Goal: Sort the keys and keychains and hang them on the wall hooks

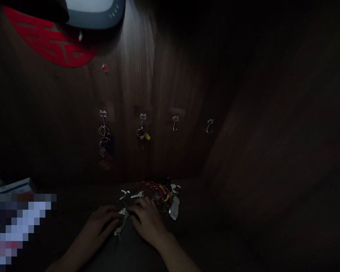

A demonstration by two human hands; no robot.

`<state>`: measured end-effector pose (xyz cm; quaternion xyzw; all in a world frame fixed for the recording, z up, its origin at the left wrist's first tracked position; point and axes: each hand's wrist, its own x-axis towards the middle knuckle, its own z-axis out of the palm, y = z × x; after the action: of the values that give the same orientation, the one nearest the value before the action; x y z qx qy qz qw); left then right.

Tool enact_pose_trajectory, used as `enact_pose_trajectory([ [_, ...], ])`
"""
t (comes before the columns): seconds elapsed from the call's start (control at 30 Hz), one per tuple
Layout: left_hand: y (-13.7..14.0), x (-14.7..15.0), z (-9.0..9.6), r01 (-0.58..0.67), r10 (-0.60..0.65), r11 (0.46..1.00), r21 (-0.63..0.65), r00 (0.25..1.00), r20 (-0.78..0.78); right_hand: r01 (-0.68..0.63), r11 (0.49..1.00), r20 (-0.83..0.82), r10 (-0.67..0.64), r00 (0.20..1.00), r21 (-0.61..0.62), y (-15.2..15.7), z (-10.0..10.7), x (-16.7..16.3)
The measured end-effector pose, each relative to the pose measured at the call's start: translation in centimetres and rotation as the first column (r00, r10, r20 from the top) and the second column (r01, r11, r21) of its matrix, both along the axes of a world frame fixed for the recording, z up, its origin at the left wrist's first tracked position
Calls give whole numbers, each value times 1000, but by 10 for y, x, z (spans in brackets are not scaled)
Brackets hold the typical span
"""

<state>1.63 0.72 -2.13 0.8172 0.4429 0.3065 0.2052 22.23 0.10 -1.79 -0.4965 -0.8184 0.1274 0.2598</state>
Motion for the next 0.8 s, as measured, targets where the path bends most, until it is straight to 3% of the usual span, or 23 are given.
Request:
enact_pose_trajectory([
  [0.37,2,-6,7,-9,8,999,-40,1000,-7,-27,1000,-20,27,999,2,4,-1,13],
  [0.67,9,-24,9,-91,98,986,-140,994,44,7,1000,-24,-7,1000,13,3,6,18],
  [0.8,9,-24,9,-52,59,991,-124,997,53,-38,999,-51,39,998,16,4,6,22],
])
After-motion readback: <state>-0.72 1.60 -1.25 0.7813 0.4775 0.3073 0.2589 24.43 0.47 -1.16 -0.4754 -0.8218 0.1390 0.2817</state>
